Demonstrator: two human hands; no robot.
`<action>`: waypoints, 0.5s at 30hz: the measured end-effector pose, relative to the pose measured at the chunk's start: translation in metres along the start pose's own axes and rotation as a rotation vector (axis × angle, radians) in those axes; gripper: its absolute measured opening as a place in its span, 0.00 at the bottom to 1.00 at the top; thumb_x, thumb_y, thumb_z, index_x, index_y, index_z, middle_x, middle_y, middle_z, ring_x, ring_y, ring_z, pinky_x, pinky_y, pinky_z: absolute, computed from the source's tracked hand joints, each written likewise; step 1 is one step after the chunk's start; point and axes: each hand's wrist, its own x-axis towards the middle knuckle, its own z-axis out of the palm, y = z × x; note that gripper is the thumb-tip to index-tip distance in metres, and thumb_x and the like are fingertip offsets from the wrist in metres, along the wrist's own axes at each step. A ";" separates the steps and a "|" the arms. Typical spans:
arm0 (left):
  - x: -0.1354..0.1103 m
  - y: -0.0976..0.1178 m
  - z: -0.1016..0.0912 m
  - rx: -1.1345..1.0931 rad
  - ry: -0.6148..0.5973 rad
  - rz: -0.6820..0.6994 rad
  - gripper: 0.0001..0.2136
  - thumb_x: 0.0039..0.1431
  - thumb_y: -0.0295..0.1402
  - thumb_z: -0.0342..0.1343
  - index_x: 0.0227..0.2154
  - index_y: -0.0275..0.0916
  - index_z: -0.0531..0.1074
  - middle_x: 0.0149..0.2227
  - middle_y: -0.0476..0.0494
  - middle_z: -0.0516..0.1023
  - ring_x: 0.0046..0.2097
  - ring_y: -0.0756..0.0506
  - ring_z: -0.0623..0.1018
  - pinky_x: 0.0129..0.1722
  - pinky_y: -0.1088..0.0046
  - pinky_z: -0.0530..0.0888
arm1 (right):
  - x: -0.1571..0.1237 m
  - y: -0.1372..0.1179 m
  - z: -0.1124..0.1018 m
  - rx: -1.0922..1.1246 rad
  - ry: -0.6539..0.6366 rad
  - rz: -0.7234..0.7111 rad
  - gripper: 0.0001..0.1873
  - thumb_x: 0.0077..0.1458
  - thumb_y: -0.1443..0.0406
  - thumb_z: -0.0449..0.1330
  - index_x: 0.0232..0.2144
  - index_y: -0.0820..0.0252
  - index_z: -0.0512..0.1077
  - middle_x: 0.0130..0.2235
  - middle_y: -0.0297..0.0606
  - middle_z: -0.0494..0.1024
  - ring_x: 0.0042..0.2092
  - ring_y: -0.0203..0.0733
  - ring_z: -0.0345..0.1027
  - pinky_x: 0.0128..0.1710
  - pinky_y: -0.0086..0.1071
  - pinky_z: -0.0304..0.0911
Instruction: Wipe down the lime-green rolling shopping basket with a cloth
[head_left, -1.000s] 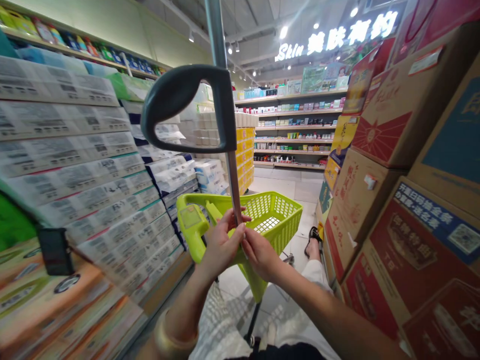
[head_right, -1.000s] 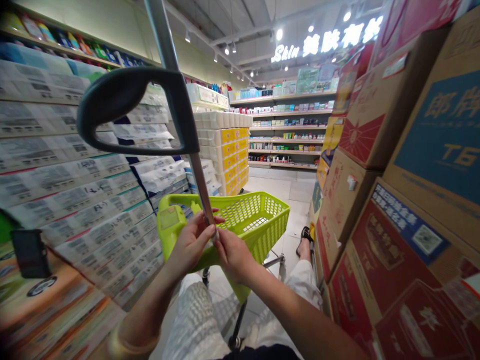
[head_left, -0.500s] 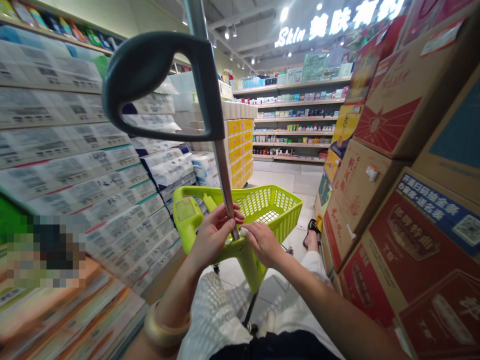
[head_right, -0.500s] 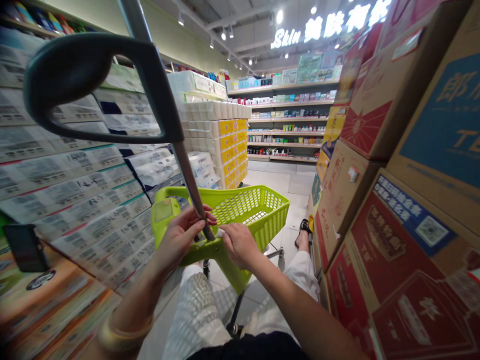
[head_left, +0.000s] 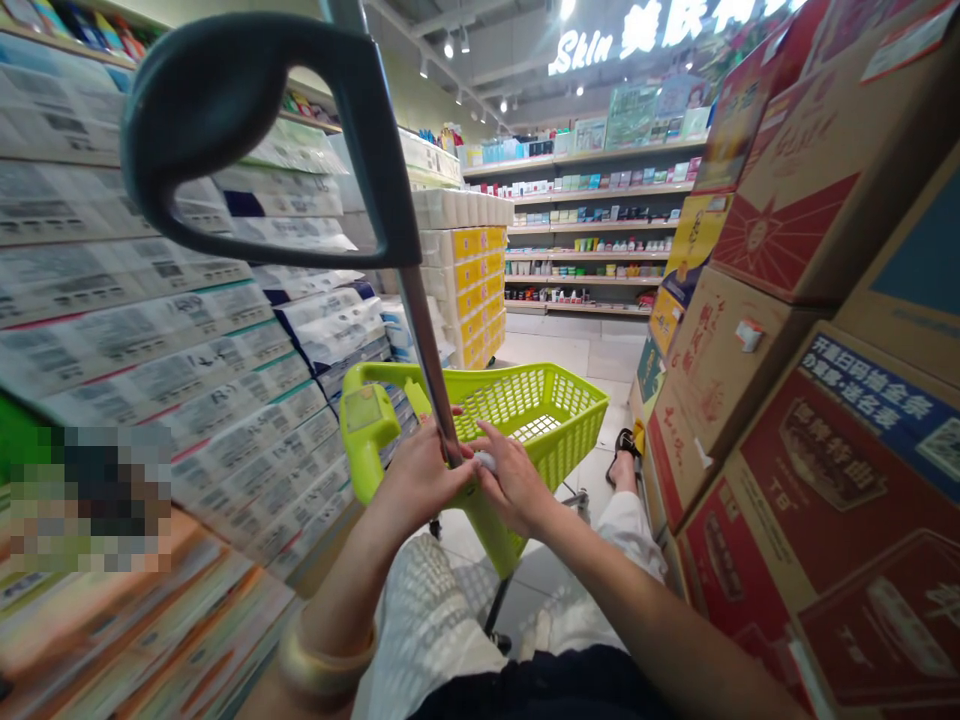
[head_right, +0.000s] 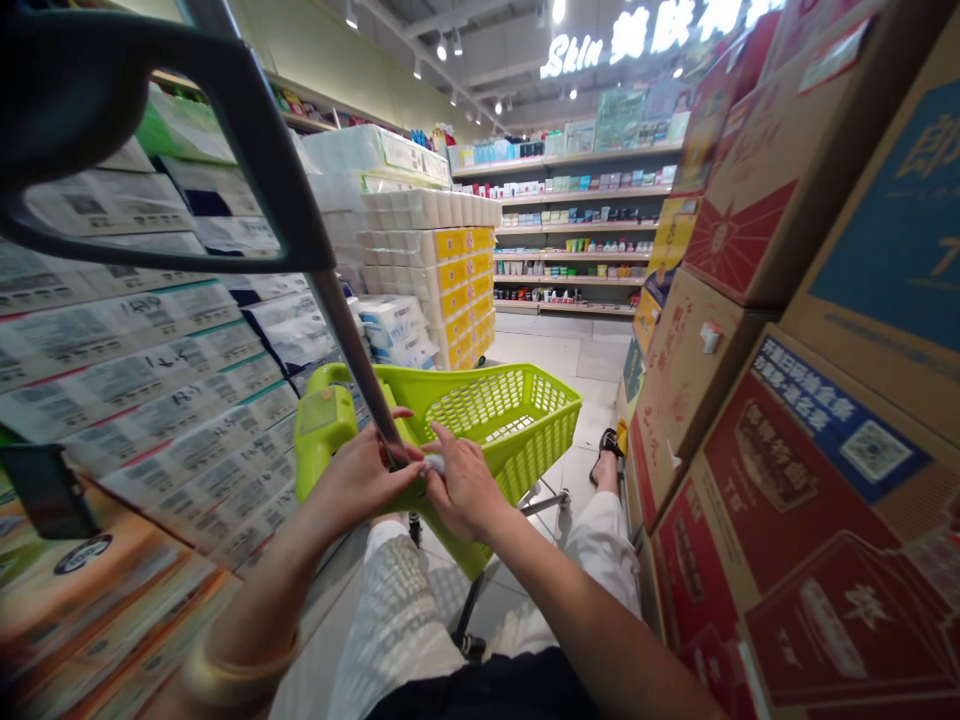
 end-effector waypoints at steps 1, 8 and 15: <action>0.000 0.001 -0.001 0.040 -0.010 -0.003 0.04 0.42 0.35 0.61 0.23 0.42 0.74 0.47 0.43 0.79 0.42 0.39 0.79 0.44 0.64 0.76 | 0.000 -0.001 0.001 0.000 0.008 0.004 0.29 0.61 0.64 0.49 0.63 0.58 0.48 0.53 0.45 0.72 0.55 0.48 0.63 0.58 0.49 0.52; -0.002 0.005 -0.004 0.109 -0.064 -0.102 0.13 0.45 0.32 0.58 0.37 0.41 0.73 0.32 0.47 0.82 0.34 0.41 0.81 0.38 0.67 0.76 | -0.005 -0.017 -0.016 -0.107 0.244 -0.073 0.35 0.55 0.56 0.60 0.62 0.54 0.54 0.67 0.45 0.47 0.69 0.57 0.31 0.64 0.57 0.38; -0.003 0.004 -0.004 0.076 -0.064 -0.080 0.16 0.46 0.34 0.58 0.41 0.41 0.70 0.28 0.49 0.82 0.34 0.40 0.82 0.35 0.67 0.76 | -0.008 -0.036 -0.033 -0.078 0.240 0.022 0.05 0.57 0.61 0.61 0.32 0.46 0.77 0.62 0.32 0.60 0.66 0.60 0.45 0.60 0.61 0.46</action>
